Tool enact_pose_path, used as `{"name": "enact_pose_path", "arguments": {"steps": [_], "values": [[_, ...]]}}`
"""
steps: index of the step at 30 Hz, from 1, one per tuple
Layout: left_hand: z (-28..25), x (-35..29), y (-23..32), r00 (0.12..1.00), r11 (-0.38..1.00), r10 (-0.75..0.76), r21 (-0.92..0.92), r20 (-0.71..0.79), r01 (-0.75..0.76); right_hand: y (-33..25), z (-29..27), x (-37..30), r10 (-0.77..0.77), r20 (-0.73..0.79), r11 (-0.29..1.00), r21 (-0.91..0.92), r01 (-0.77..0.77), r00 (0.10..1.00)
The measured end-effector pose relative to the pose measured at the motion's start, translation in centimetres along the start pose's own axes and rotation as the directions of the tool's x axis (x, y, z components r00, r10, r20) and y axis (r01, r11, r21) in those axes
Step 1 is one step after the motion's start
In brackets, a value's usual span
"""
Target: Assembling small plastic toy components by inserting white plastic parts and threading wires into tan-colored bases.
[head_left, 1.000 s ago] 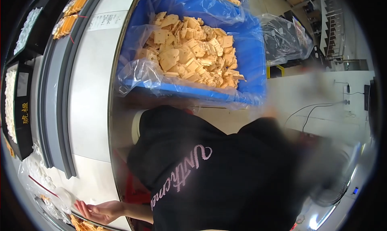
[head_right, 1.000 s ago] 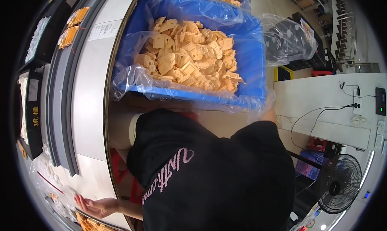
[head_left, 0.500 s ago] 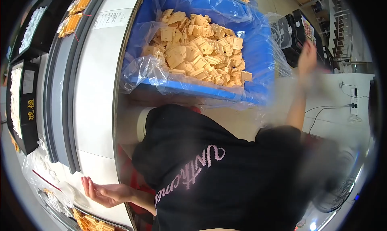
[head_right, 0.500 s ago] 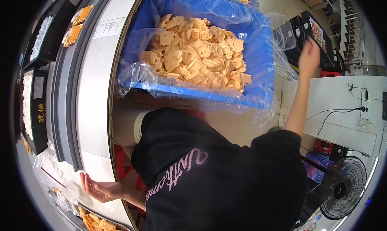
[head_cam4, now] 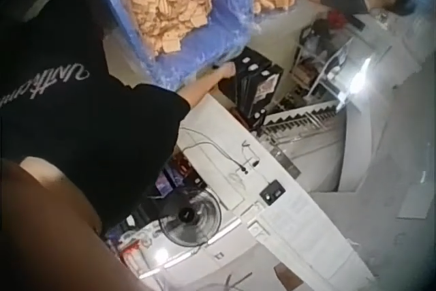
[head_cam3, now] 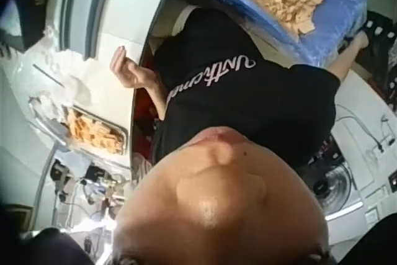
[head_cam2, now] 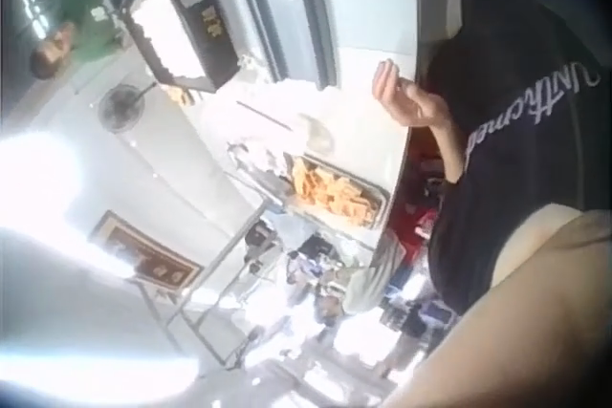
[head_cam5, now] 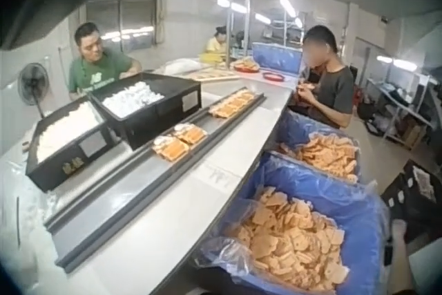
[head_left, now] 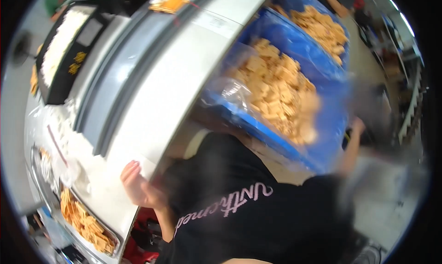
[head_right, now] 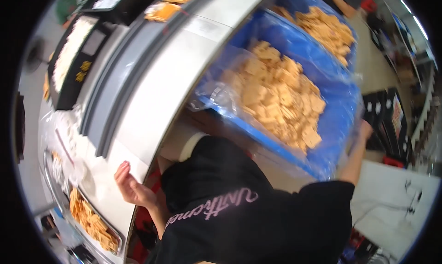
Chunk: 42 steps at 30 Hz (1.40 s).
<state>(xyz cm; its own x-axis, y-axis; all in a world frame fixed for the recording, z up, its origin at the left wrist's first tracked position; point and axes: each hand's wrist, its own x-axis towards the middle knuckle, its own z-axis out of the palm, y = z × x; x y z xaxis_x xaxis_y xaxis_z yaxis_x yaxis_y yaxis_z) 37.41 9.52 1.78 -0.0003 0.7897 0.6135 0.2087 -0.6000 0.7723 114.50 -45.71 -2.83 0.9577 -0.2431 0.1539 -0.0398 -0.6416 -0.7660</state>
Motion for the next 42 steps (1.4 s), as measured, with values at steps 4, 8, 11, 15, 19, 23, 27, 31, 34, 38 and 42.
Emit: {"name": "enact_pose_path", "arguments": {"steps": [4, 8, 11, 15, 19, 23, 27, 31, 34, 38, 42], "values": [[2.0, 1.9, 4.3, 0.997, 0.993, 0.026, 0.110, 0.071, -0.034, -17.2, 8.2, -6.4, -0.629, -0.319, 0.777, -0.275, 0.566, 0.709], [3.2, 2.7, 3.1, 0.996, 1.000, 0.017, -0.014, 0.087, -0.016, -42.5, 13.5, -30.9, -0.891, -0.003, 0.433, 0.293, 0.852, 0.454], [3.4, 2.8, 3.2, 0.991, 0.996, -0.077, -0.032, 0.111, 0.081, -51.2, 21.9, -42.7, -0.982, 0.163, 0.013, 0.562, 0.827, -0.095], [3.4, 3.9, 4.2, 0.978, 0.994, -0.112, 0.004, 0.174, 0.113, -58.5, 31.6, -50.1, -0.911, 0.052, -0.313, 0.561, 0.766, -0.410], [3.1, 3.7, 3.0, 0.977, 0.985, -0.164, -0.028, 0.138, 0.170, -60.2, 36.9, -51.3, -0.738, 0.193, -0.461, 0.557, 0.691, -0.647], [3.2, 3.9, 2.4, 0.955, 0.951, -0.253, -0.140, 0.153, 0.274, -60.1, 37.5, -51.5, -0.712, 0.315, -0.430, 0.511, 0.744, -0.628], [2.9, 3.9, 2.1, 0.959, 0.964, -0.231, -0.091, 0.165, 0.249, -60.4, 37.7, -52.0, -0.723, 0.253, -0.496, 0.457, 0.738, -0.643], [2.6, 3.7, 2.2, 0.944, 0.945, -0.286, -0.117, 0.164, 0.306, -61.4, 35.3, -55.2, -0.774, 0.198, -0.488, 0.419, 0.765, -0.602], [3.4, 4.6, 2.9, 0.904, 0.864, -0.401, -0.269, 0.147, 0.426, -60.3, 32.6, -56.7, -0.792, 0.104, -0.517, 0.409, 0.751, -0.602], [4.5, 5.6, 3.2, 0.777, 0.448, -0.502, -0.654, 0.379, 0.609, -55.6, 25.4, -60.5, -0.752, -0.026, -0.585, 0.487, 0.648, -0.659], [6.1, 6.2, 4.4, 0.638, 0.059, -0.433, -0.686, 0.637, 0.725, -49.7, 18.8, -61.8, -0.718, -0.015, -0.546, 0.633, 0.549, -0.696]]}}
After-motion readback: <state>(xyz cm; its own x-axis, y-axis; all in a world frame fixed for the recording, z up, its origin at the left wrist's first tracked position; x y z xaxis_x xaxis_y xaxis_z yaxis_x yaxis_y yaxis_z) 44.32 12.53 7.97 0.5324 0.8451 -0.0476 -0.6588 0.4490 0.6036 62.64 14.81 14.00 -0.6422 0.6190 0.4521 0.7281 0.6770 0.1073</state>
